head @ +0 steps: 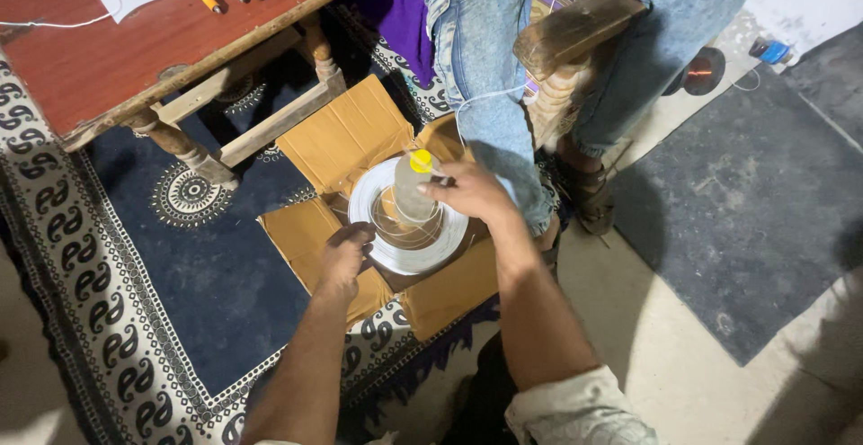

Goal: The person winds a white wire around a plastic bottle placed on a plate inside a cardboard box. They use both hands to guide the wire and maintain tension while a second person assists by holding the wire spool.

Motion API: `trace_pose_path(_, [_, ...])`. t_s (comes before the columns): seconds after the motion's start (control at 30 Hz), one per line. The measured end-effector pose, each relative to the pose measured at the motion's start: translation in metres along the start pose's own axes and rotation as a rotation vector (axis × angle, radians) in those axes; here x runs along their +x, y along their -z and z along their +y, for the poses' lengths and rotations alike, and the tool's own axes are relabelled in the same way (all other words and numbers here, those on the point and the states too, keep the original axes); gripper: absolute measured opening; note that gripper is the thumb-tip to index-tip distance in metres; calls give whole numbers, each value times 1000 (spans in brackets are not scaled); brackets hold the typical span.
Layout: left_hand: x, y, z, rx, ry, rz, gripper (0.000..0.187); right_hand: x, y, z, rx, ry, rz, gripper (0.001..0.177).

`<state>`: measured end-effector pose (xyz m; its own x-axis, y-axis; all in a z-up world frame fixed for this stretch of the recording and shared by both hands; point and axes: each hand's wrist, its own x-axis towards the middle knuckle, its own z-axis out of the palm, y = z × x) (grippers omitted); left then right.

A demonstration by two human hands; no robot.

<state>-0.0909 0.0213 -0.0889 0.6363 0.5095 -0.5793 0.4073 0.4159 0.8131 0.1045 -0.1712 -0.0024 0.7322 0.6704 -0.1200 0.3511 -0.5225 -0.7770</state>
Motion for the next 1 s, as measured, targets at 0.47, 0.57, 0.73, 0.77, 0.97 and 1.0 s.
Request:
trace_pose_path(0.47, [0, -8, -24, 70, 27, 9, 28, 28, 67, -23, -417, 301, 713, 30])
trace_pose_path(0.57, [-5, -6, -27, 66, 68, 4, 30, 39, 72, -38, -381, 342, 608, 29])
trace_pose_path(0.73, [0, -12, -28, 16, 69, -27, 33, 7, 92, -115, -403, 440, 485, 25])
trace_pose_path(0.77, [2, -12, -27, -7, 64, -33, 33, -7, 95, -132, -434, 459, 468, 23])
trace_pose_path(0.97, [7, -21, 2, -42, 59, -56, 42, -89, 166, -211, -720, 804, 661, 9])
trace_pose_path(1.0, [6, -24, 8, -56, 69, -58, 46, -98, 177, -221, -786, 743, 634, 6])
